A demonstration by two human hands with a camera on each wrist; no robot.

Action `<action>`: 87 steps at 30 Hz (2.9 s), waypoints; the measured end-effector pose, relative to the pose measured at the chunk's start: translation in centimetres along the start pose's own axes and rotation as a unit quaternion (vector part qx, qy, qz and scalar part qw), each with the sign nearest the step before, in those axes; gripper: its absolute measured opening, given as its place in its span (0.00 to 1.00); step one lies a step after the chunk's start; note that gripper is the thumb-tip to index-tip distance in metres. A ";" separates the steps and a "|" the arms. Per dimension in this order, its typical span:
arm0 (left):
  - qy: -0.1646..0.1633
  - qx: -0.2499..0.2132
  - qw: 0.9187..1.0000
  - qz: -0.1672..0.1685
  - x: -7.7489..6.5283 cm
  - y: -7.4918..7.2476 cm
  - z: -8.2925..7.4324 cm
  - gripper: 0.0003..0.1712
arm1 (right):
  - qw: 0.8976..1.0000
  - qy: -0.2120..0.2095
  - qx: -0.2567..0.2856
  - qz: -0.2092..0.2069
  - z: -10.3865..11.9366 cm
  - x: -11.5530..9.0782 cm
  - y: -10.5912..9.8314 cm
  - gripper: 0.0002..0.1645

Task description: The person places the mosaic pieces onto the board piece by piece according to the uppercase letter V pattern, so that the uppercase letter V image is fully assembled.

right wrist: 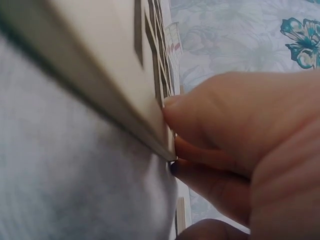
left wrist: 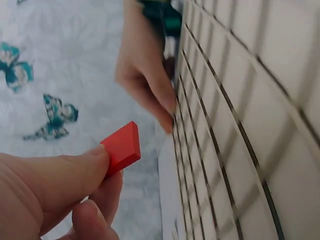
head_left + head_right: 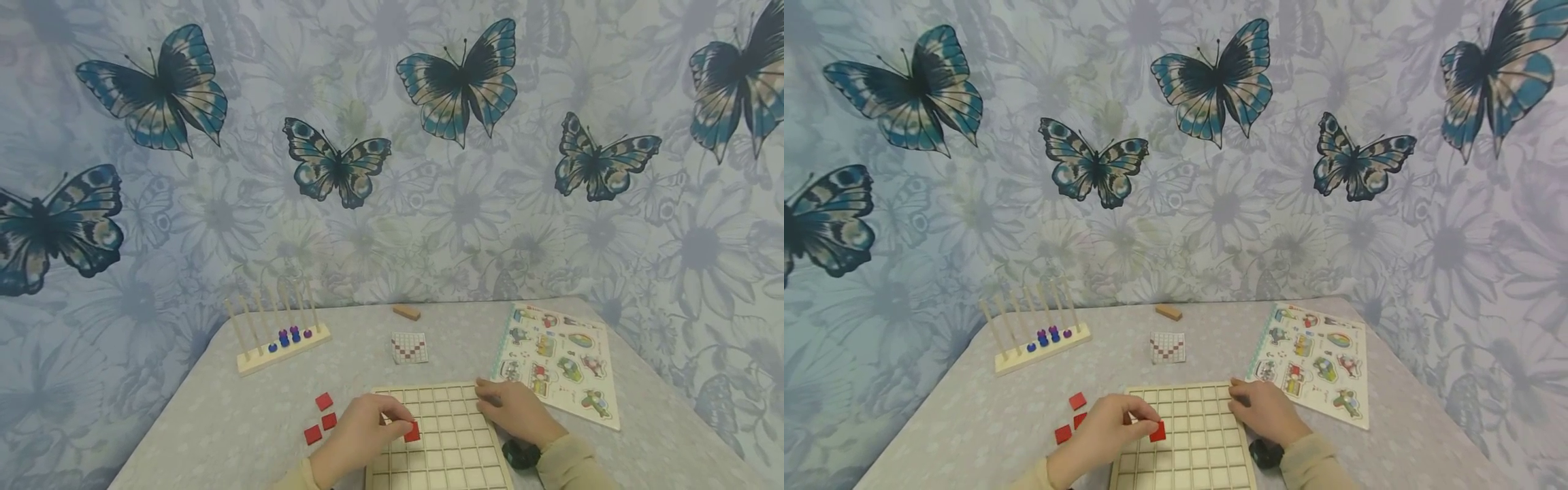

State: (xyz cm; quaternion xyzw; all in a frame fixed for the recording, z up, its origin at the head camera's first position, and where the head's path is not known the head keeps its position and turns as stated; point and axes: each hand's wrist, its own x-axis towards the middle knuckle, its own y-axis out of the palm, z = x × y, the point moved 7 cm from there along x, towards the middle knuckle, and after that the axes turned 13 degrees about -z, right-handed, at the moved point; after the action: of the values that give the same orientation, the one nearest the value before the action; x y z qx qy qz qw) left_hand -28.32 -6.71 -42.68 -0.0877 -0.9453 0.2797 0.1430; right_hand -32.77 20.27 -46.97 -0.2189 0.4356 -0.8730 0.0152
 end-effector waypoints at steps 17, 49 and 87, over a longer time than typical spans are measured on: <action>-0.058 -0.058 0.996 0.030 -1.7 5.6 1.2 0.02 | 1.000 -0.001 -0.005 -0.001 -0.3 0.0 0.4 0.21; -0.042 -0.005 0.997 0.059 -2.9 6.6 1.4 0.06 | 1.000 0.010 -0.004 -0.004 -0.4 0.0 0.4 0.20; -0.052 -0.014 0.999 0.008 -2.1 4.3 1.4 0.10 | 1.000 0.009 0.019 0.013 -0.4 -0.1 0.6 0.22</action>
State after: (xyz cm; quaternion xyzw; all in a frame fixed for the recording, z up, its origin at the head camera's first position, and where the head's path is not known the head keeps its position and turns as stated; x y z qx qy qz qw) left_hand -26.42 -4.33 -46.66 -0.0830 -0.9546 0.2715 0.0904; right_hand -32.96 20.21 -47.69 -0.2050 0.4214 -0.8830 0.0266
